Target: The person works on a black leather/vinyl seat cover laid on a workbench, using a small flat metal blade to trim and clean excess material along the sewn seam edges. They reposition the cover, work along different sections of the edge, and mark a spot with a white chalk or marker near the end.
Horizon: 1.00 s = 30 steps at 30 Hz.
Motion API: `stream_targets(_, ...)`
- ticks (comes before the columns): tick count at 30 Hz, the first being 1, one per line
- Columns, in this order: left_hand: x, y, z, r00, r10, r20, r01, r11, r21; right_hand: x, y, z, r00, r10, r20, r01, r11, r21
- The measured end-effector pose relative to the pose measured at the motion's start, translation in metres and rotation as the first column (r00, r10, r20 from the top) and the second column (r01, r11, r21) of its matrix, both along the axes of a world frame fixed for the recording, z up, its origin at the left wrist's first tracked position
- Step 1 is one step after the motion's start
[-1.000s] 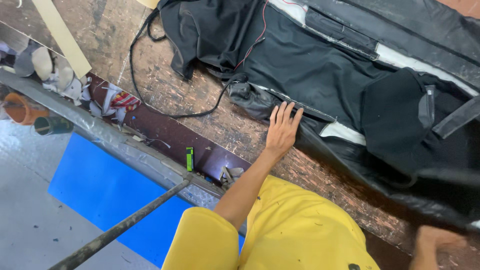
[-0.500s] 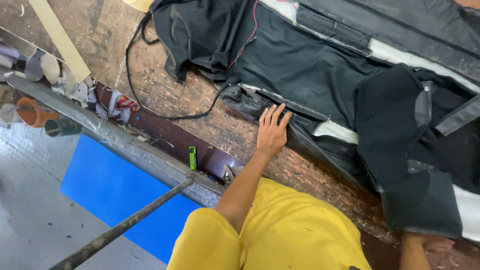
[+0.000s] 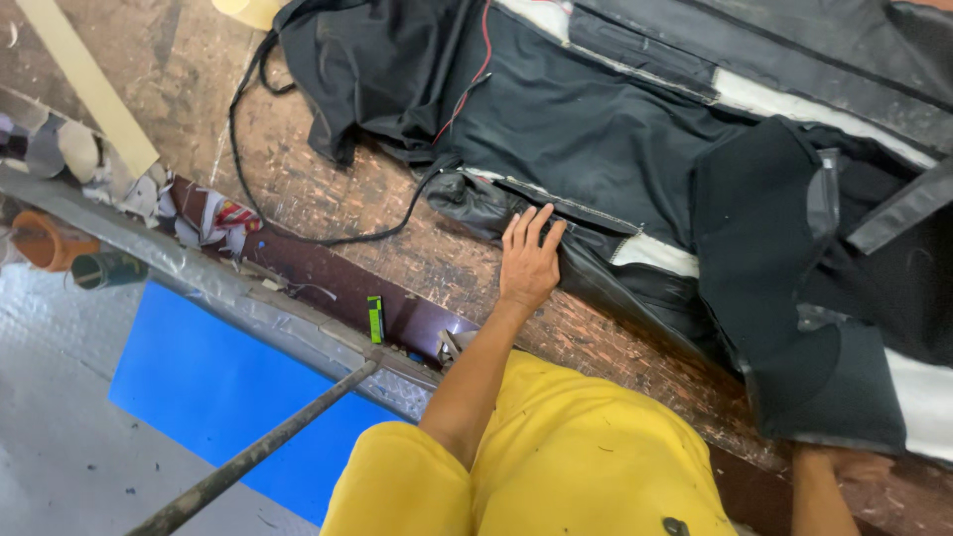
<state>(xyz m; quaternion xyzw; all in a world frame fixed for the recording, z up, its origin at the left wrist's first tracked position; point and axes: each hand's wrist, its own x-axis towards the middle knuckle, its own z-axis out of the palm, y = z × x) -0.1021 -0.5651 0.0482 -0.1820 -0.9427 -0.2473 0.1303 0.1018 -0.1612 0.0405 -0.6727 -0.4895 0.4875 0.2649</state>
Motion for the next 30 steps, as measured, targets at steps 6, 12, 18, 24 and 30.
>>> stream_targets(6,-0.002,0.003,-0.001,1.000,0.006,0.009,-0.006,1.000,-0.015,-0.013,-0.005,0.001,1.000,0.006,-0.011,-0.006,1.000,-0.008)
stream_targets(12,-0.003,0.003,-0.002,1.000,0.004,0.012,-0.004,1.000,-0.019,-0.012,-0.003,0.002,1.000,0.000,-0.008,0.000,1.000,-0.008)
stream_targets(18,-0.001,0.004,-0.001,0.999,0.006,0.032,-0.005,0.999,-0.040,-0.005,-0.001,0.002,1.000,0.000,0.000,0.000,1.000,-0.008)
stream_targets(24,-0.002,0.005,-0.001,0.999,0.005,0.042,-0.003,0.999,-0.039,-0.004,0.001,0.001,1.000,0.001,-0.011,-0.001,1.000,-0.010)
stream_targets(30,-0.003,0.006,-0.003,1.000,0.008,0.009,-0.008,0.999,-0.042,0.000,0.001,-0.001,1.000,-0.005,-0.020,0.005,1.000,0.000)
